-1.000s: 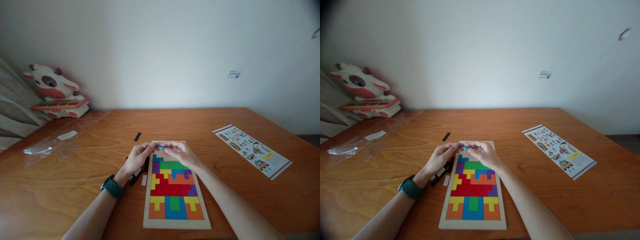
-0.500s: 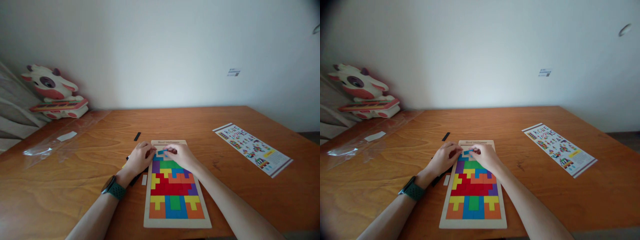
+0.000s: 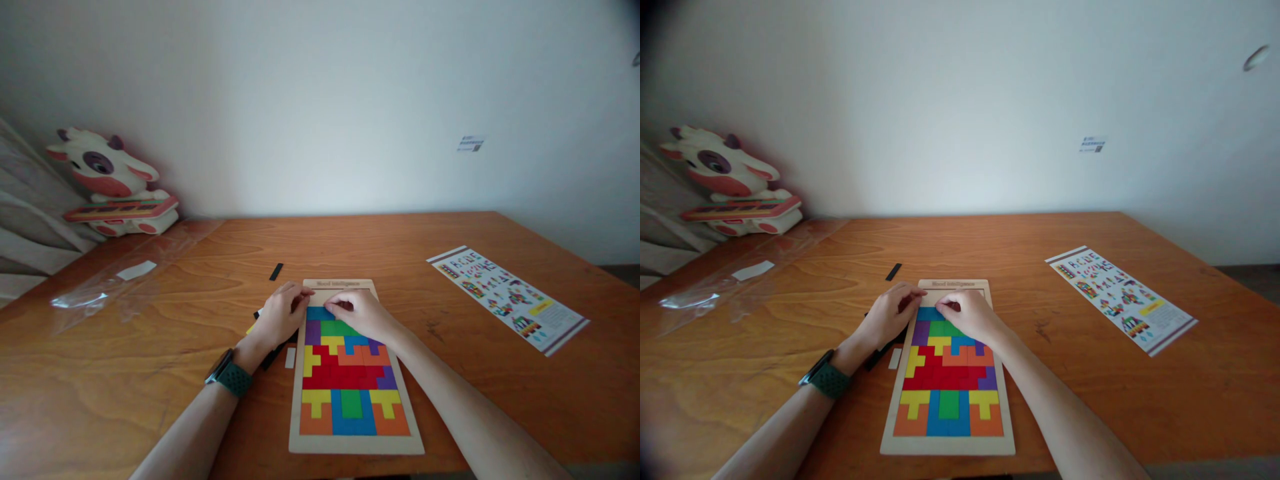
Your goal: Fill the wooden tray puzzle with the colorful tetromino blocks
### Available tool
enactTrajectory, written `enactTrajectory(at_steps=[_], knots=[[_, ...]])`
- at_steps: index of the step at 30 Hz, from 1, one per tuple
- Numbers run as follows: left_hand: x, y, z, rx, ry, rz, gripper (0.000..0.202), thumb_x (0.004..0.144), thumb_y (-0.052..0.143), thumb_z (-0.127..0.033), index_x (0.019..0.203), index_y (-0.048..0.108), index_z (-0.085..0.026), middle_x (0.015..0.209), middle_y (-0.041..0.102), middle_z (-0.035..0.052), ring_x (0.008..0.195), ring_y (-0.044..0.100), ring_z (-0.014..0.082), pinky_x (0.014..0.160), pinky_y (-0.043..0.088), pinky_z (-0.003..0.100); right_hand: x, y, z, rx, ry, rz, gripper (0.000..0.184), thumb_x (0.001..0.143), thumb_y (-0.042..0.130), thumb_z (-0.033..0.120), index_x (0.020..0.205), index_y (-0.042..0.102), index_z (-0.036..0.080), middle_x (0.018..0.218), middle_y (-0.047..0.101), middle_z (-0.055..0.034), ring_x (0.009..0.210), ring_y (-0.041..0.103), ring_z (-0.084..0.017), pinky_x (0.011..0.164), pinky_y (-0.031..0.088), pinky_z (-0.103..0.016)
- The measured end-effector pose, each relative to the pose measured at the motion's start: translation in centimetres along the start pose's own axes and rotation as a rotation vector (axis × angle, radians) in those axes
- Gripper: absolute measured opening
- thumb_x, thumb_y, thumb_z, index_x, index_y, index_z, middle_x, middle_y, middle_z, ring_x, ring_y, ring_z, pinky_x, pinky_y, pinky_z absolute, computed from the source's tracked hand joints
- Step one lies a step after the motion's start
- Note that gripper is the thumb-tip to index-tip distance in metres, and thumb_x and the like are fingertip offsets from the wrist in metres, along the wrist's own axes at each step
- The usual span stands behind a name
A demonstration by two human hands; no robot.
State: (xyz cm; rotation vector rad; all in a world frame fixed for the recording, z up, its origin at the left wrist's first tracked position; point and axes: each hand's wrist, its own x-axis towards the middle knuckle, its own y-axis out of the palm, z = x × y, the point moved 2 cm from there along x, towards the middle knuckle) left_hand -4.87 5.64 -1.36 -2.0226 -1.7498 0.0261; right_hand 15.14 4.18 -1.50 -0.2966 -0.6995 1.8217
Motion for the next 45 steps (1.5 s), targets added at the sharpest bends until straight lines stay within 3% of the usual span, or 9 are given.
enactTrajectory(at_steps=[9,12,15,19,26,31,35,41,45], knots=[[1.9,-4.3,1.6,0.078,-0.143,-0.264,0.02,0.077,0.071,-0.035,0.088,0.075,-0.019,0.082,0.072,0.0061,0.068,0.062,0.0175,0.062,0.046,0.024,0.1,-0.2,-0.2,-0.035,0.029,-0.079,0.023,0.096,0.052,0.031,0.096,0.073,0.019,0.088,0.075,-0.0069,0.077,0.068,-0.019,0.069,0.051,-0.032],[1.9,-4.8,2.1,0.233,-0.144,-0.191,0.027,0.08,0.068,-0.043,0.088,0.074,-0.018,0.081,0.072,0.0046,0.07,0.062,0.0176,0.065,0.047,0.026,0.2,-0.3,-0.5,-0.046,0.047,-0.094,0.025,0.097,0.052,0.032,0.096,0.072,0.018,0.088,0.075,-0.0076,0.078,0.069,-0.02,0.07,0.05,-0.032],[1.7,-4.6,2.6,0.411,-0.12,-0.013,0.032,0.084,0.062,-0.048,0.088,0.073,-0.018,0.077,0.07,0.0032,0.067,0.061,0.017,0.064,0.047,0.026,0.3,-0.6,-0.7,-0.057,0.058,-0.111,0.025,0.097,0.052,0.033,0.096,0.072,0.018,0.088,0.076,-0.0075,0.078,0.068,-0.02,0.07,0.049,-0.032],[1.4,-4.9,2.9,0.399,-0.108,0.147,0.035,0.077,0.069,-0.05,0.092,0.072,-0.018,0.083,0.071,0.0046,0.072,0.064,0.0172,0.064,0.05,0.026,0.3,-0.8,-0.7,-0.067,0.054,-0.107,0.026,0.097,0.052,0.035,0.094,0.072,0.018,0.085,0.075,-0.0071,0.073,0.067,-0.019,0.067,0.048,-0.031],[1.2,-5.1,3.2,0.4,-0.124,0.155,0.038,0.068,0.079,-0.045,0.094,0.072,-0.019,0.086,0.072,0.0031,0.075,0.065,0.0171,0.066,0.051,0.026,0.3,-0.6,-0.7,-0.05,0.021,-0.076,0.03,0.098,0.051,0.039,0.096,0.072,0.019,0.088,0.075,-0.0076,0.075,0.067,-0.019,0.068,0.05,-0.032],[1.3,-4.8,3.6,0.32,-0.116,0.119,0.047,0.063,0.083,-0.042,0.101,0.069,-0.019,0.09,0.072,0.0034,0.08,0.066,0.0181,0.07,0.053,0.028,0.3,-0.6,-0.9,-0.043,0.024,-0.065,0.031,0.098,0.05,0.04,0.097,0.072,0.018,0.09,0.075,-0.008,0.079,0.068,-0.019,0.071,0.05,-0.033],[1.4,-4.5,3.5,0.22,-0.128,0.106,0.04,0.066,0.08,-0.035,0.099,0.067,-0.018,0.087,0.071,0.0035,0.077,0.067,0.0181,0.068,0.054,0.029,0.3,-0.8,-0.9,-0.032,0.061,-0.054,0.035,0.097,0.05,0.044,0.1,0.072,0.018,0.09,0.074,-0.0081,0.075,0.066,-0.019,0.067,0.047,-0.032],[1.4,-4.0,2.0,0.055,-0.119,0.04,0.03,0.073,0.075,-0.041,0.087,0.068,-0.016,0.085,0.073,0.0055,0.077,0.067,0.0176,0.07,0.054,0.029,0.6,-1.1,-1.0,0.102,0.113,-0.055,0.039,0.096,0.05,0.05,0.098,0.072,0.019,0.09,0.073,-0.0093,0.081,0.066,-0.021,0.071,0.047,-0.033],[1.2,-3.4,0.7,-0.195,-0.159,0.0,0.04,0.07,0.08,-0.041,0.094,0.061,-0.016,0.085,0.072,0.0038,0.074,0.069,0.0158,0.067,0.055,0.026,0.8,-1.2,-1.5,0.267,0.164,-0.079,0.044,0.095,0.049,0.055,0.096,0.072,0.019,0.085,0.071,-0.008,0.08,0.065,-0.02,0.072,0.048,-0.031]])
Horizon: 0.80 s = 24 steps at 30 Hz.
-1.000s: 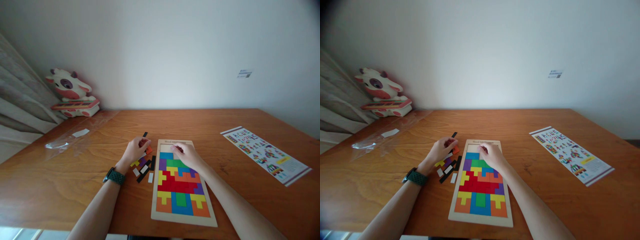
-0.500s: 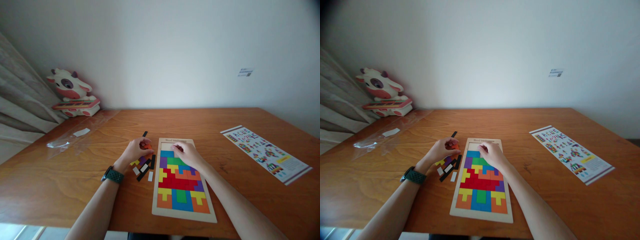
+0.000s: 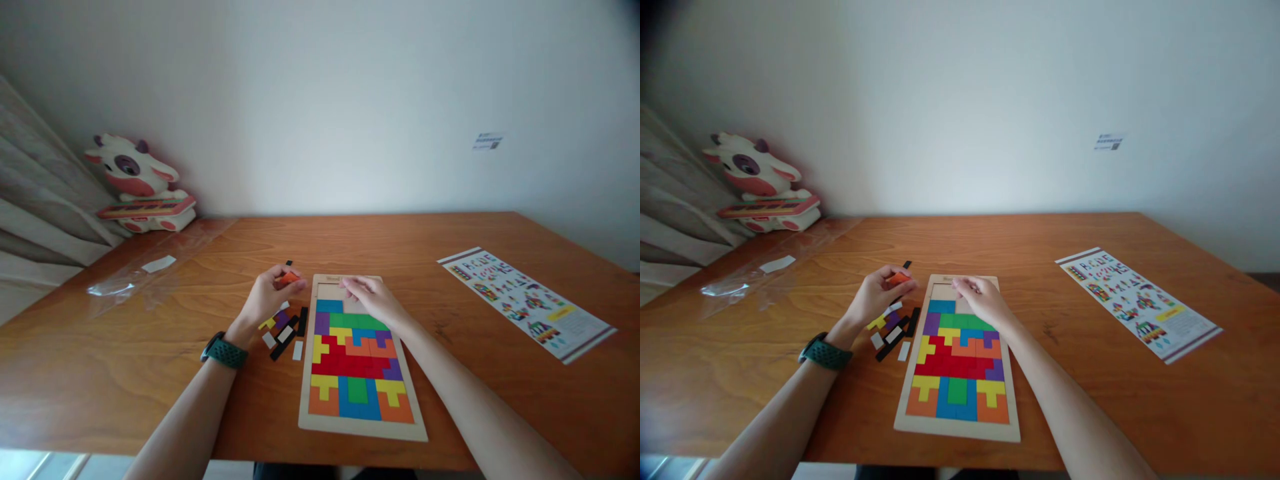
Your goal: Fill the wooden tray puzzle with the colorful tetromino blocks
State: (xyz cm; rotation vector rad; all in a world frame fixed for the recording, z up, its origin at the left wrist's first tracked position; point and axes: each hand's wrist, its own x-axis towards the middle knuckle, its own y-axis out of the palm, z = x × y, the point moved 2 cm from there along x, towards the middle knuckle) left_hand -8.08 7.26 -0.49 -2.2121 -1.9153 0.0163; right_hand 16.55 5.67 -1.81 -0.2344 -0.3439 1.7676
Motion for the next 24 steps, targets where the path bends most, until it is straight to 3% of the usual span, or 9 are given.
enactTrajectory(at_steps=[3,7,11,15,21,24], knots=[[-0.4,0.9,-0.5,-0.085,-0.003,0.047,0.047,0.063,0.087,-0.036,0.094,0.057,-0.017,0.086,0.073,0.0024,0.077,0.071,0.0166,0.072,0.057,0.028,0.0,-0.3,0.2,0.071,-0.013,0.003,0.046,0.093,0.049,0.059,0.095,0.072,0.019,0.084,0.069,-0.0062,0.078,0.063,-0.018,0.072,0.047,-0.031],[-1.2,2.3,-0.5,-0.009,-0.013,0.227,0.033,0.071,0.081,-0.039,0.086,0.063,-0.016,0.084,0.074,0.0044,0.078,0.071,0.0174,0.074,0.057,0.028,-0.5,-0.1,1.2,0.147,-0.101,0.111,0.042,0.087,0.062,0.058,0.107,0.07,0.022,0.098,0.071,-0.0061,0.087,0.063,-0.017,0.078,0.049,-0.031],[-1.9,3.3,-0.2,0.19,0.049,0.326,0.037,0.076,0.077,-0.039,0.104,0.066,-0.018,0.078,0.072,0.0011,0.068,0.066,0.0144,0.062,0.052,0.024,-1.0,0.8,2.1,0.118,-0.166,0.185,0.039,0.081,0.072,0.053,0.104,0.072,0.022,0.093,0.071,-0.0043,0.076,0.061,-0.015,0.068,0.049,-0.029],[-2.2,3.7,-0.1,0.292,0.102,0.313,0.048,0.076,0.076,-0.038,0.117,0.06,-0.02,0.072,0.069,-0.0021,0.058,0.057,0.0114,0.053,0.044,0.022,-1.3,1.4,2.3,-0.006,-0.196,0.155,0.029,0.085,0.068,0.049,0.089,0.072,0.021,0.084,0.07,-0.0024,0.068,0.058,-0.013,0.062,0.047,-0.027],[-1.7,3.5,-0.5,0.254,0.087,0.192,0.042,0.082,0.067,-0.051,0.107,0.063,-0.018,0.089,0.073,0.0061,0.073,0.065,0.0169,0.063,0.05,0.026,-1.0,-0.2,1.7,0.014,-0.139,0.131,0.03,0.086,0.067,0.034,0.112,0.065,0.02,0.085,0.069,-0.0026,0.072,0.062,-0.013,0.066,0.051,-0.026],[-1.4,2.9,-0.6,0.362,0.128,0.116,0.036,0.088,0.061,-0.049,0.105,0.065,-0.018,0.089,0.071,0.005,0.074,0.064,0.016,0.064,0.05,0.026,-0.8,-1.7,1.3,-0.052,-0.054,0.113,0.02,0.087,0.066,0.026,0.105,0.069,0.018,0.089,0.072,-0.0053,0.076,0.066,-0.014,0.068,0.052,-0.026]])
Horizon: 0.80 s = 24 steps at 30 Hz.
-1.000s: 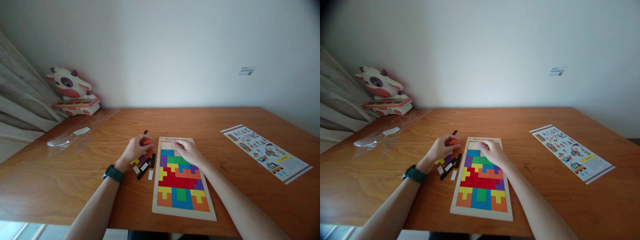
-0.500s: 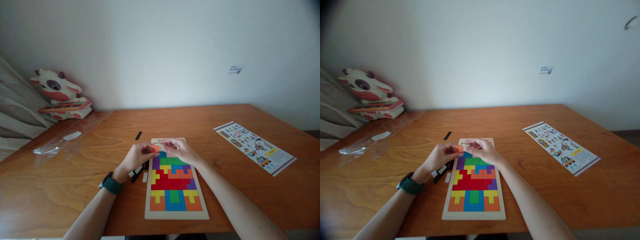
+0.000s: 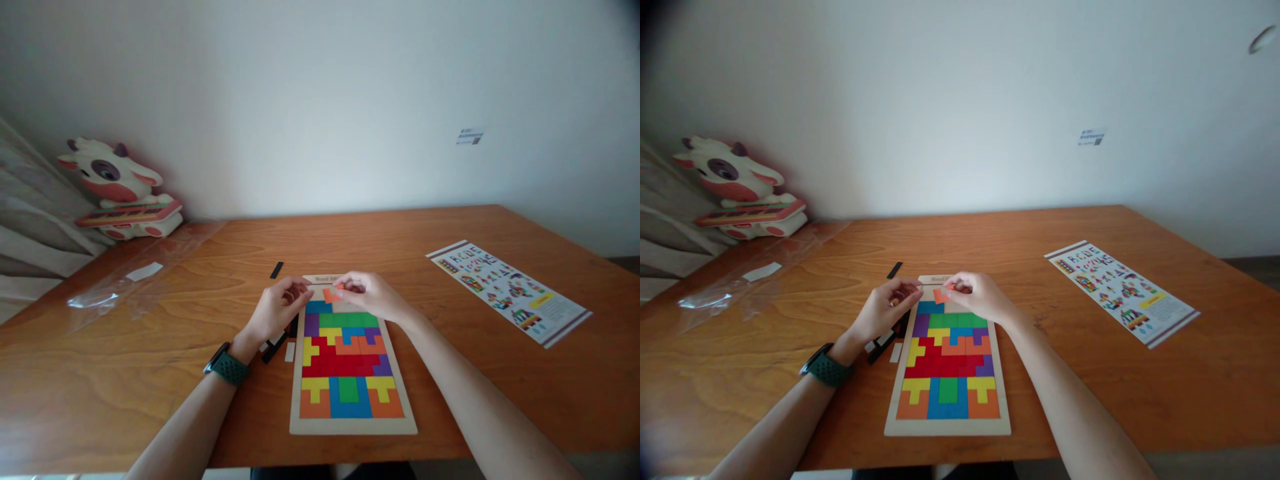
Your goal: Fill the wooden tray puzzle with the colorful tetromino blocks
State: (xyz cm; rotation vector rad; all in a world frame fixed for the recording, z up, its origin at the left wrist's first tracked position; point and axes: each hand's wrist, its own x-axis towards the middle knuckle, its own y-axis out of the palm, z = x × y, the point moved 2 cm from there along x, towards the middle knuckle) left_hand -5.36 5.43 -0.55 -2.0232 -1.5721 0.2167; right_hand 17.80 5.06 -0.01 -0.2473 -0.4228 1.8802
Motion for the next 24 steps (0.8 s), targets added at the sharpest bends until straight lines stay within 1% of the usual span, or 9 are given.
enactTrajectory(at_steps=[3,4,6,9,13,19,24], knots=[[0.2,-1.2,0.5,0.21,0.044,-0.069,0.029,0.091,0.056,-0.042,0.105,0.066,-0.019,0.083,0.068,0.0032,0.069,0.06,0.0147,0.063,0.048,0.026,-0.2,-1.0,-0.8,0.04,0.179,0.029,0.016,0.086,0.066,0.022,0.1,0.07,0.016,0.09,0.074,-0.0077,0.073,0.068,-0.014,0.064,0.053,-0.025],[0.3,-1.6,0.7,0.298,0.077,-0.084,0.027,0.091,0.055,-0.039,0.105,0.066,-0.019,0.084,0.068,0.003,0.069,0.06,0.0149,0.064,0.048,0.026,-0.2,-1.2,-1.1,0.05,0.221,0.046,0.015,0.086,0.067,0.022,0.099,0.071,0.015,0.087,0.074,-0.0078,0.07,0.067,-0.014,0.061,0.052,-0.025],[0.4,-2.4,1.0,0.45,0.149,-0.08,0.023,0.09,0.054,-0.032,0.106,0.066,-0.02,0.088,0.068,0.0037,0.073,0.06,0.0158,0.071,0.048,0.028,-0.3,-1.3,-1.6,0.051,0.258,0.065,0.016,0.085,0.069,0.025,0.096,0.071,0.014,0.08,0.073,-0.007,0.064,0.066,-0.013,0.057,0.05,-0.024],[0.4,-3.1,1.5,0.544,0.183,-0.053,0.023,0.09,0.052,-0.028,0.107,0.065,-0.02,0.092,0.068,0.0046,0.077,0.061,0.0172,0.075,0.049,0.029,-0.3,-1.1,-1.9,0.005,0.22,0.075,0.018,0.083,0.072,0.03,0.092,0.074,0.015,0.073,0.073,-0.0056,0.059,0.063,-0.013,0.053,0.047,-0.023],[0.4,-3.0,1.8,0.58,0.168,-0.008,0.021,0.09,0.051,-0.027,0.106,0.064,-0.021,0.093,0.068,0.0046,0.08,0.063,0.0183,0.075,0.049,0.029,-0.4,-0.8,-1.5,-0.089,0.128,0.081,0.016,0.082,0.073,0.032,0.089,0.077,0.018,0.077,0.076,-0.0063,0.063,0.066,-0.015,0.055,0.047,-0.024],[0.3,-2.7,1.6,0.59,0.171,0.033,0.019,0.092,0.049,-0.028,0.102,0.064,-0.022,0.095,0.068,0.0061,0.085,0.064,0.0199,0.075,0.049,0.029,-0.5,-0.7,-1.2,-0.129,0.105,0.076,0.015,0.083,0.071,0.032,0.089,0.078,0.019,0.08,0.077,-0.0057,0.068,0.069,-0.017,0.059,0.049,-0.026],[0.3,-2.7,1.6,0.599,0.171,0.04,0.019,0.092,0.049,-0.028,0.102,0.064,-0.022,0.096,0.069,0.0067,0.087,0.064,0.0204,0.076,0.049,0.03,-0.5,-0.7,-1.1,-0.17,0.082,0.055,0.01,0.082,0.073,0.029,0.085,0.078,0.02,0.081,0.077,-0.0055,0.07,0.069,-0.017,0.062,0.049,-0.028]])
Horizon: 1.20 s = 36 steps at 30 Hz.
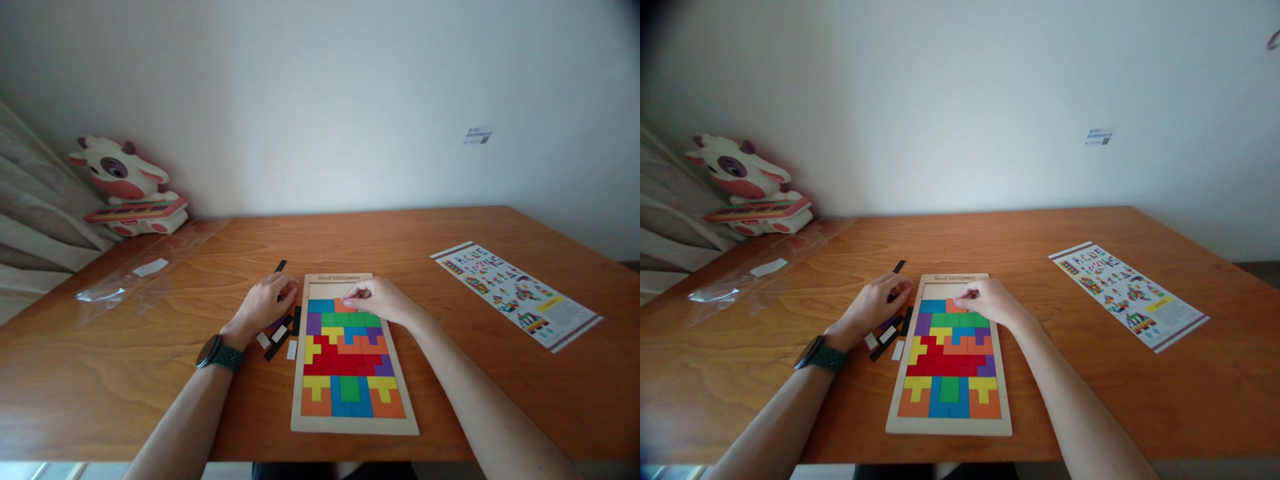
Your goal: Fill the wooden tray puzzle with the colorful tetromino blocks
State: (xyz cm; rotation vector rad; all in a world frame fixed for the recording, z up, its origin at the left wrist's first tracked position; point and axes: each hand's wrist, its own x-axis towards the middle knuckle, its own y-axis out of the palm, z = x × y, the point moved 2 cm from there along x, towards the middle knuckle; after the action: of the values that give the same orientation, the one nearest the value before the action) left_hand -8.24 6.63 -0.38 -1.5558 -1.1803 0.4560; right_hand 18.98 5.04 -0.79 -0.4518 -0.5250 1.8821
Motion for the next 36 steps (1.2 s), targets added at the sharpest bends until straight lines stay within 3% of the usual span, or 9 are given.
enactTrajectory(at_steps=[10,20,25,30,36], knots=[[0.0,0.1,0.1,-0.003,0.012,0.005,0.019,0.091,0.051,-0.028,0.1,0.066,-0.022,0.09,0.067,0.0054,0.08,0.063,0.0193,0.071,0.047,0.029,0.2,0.0,-0.3,0.008,-0.007,0.004,0.01,0.082,0.073,0.028,0.086,0.078,0.02,0.078,0.077,-0.0047,0.069,0.067,-0.016,0.059,0.047,-0.026],[-0.1,-0.1,-0.1,0.024,0.015,-0.006,0.017,0.092,0.05,-0.027,0.098,0.066,-0.022,0.093,0.067,0.0053,0.085,0.064,0.02,0.075,0.048,0.029,0.4,0.4,-0.9,0.057,0.0,0.015,0.012,0.075,0.079,0.026,0.087,0.079,0.023,0.083,0.078,-0.0045,0.071,0.068,-0.018,0.063,0.049,-0.028],[-0.1,-0.2,0.0,0.046,0.002,-0.012,0.019,0.094,0.049,-0.029,0.097,0.066,-0.021,0.094,0.067,0.0055,0.085,0.064,0.0205,0.074,0.047,0.029,0.2,0.2,0.0,-0.061,-0.048,0.009,0.007,0.076,0.079,0.029,0.079,0.08,0.023,0.076,0.076,-0.0041,0.07,0.066,-0.018,0.061,0.047,-0.029],[-0.1,-0.8,0.3,0.092,-0.023,-0.001,0.023,0.096,0.047,-0.034,0.097,0.066,-0.022,0.093,0.067,0.0053,0.086,0.064,0.0206,0.072,0.046,0.028,0.0,0.0,0.3,-0.08,-0.061,0.038,0.017,0.085,0.07,0.037,0.083,0.08,0.023,0.08,0.076,-0.0046,0.071,0.066,-0.018,0.062,0.047,-0.029],[-0.2,-1.7,1.1,0.118,-0.085,0.065,0.035,0.095,0.049,-0.049,0.082,0.066,-0.022,0.082,0.068,0.0042,0.072,0.062,0.0189,0.064,0.042,0.027,0.2,-0.1,-0.2,-0.13,-0.047,-0.027,0.036,0.094,0.053,0.047,0.091,0.076,0.019,0.075,0.072,-0.0054,0.064,0.061,-0.017,0.056,0.04,-0.028]])
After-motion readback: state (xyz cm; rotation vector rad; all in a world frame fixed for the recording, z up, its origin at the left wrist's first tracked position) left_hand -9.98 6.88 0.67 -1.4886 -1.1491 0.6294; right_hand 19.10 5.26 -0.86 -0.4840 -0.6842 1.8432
